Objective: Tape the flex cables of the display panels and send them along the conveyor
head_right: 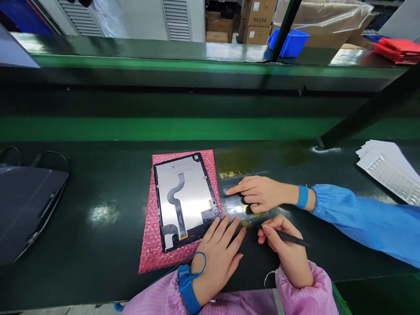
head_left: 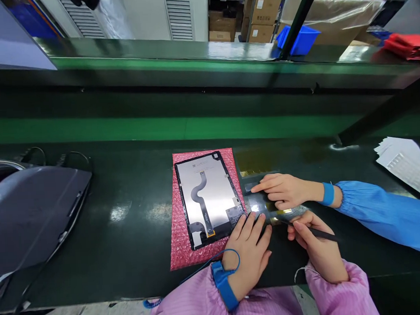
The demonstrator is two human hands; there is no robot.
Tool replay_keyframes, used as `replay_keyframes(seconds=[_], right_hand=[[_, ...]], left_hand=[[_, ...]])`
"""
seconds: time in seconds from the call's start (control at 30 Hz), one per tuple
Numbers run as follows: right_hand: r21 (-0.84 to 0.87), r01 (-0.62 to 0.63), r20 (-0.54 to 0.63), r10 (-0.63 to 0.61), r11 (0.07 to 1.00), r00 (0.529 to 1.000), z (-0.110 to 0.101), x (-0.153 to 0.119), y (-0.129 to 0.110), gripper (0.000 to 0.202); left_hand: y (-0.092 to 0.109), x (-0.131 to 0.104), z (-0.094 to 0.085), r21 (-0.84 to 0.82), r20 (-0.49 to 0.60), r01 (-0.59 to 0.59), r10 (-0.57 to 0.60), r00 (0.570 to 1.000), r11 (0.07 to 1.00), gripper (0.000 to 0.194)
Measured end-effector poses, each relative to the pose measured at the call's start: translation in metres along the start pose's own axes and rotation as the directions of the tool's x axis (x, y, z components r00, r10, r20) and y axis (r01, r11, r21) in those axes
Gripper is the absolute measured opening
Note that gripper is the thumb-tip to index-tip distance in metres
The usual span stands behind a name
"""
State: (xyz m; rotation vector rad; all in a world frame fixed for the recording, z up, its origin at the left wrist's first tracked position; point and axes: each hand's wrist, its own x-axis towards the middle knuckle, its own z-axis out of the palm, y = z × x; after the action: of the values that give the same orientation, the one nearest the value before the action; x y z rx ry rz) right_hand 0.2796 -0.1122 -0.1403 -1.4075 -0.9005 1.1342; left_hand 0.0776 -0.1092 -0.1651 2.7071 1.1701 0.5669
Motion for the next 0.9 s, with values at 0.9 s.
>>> replay_keyframes(seconds=[0.9], right_hand=[[0.135,0.052,-0.005,-0.052,0.99,0.999,-0.0024,0.001,-0.0011,0.038]], left_hand=[[0.0045,-0.0026,0.0022,-0.17,0.106,-0.098,0.117,0.988,0.981,0.028]])
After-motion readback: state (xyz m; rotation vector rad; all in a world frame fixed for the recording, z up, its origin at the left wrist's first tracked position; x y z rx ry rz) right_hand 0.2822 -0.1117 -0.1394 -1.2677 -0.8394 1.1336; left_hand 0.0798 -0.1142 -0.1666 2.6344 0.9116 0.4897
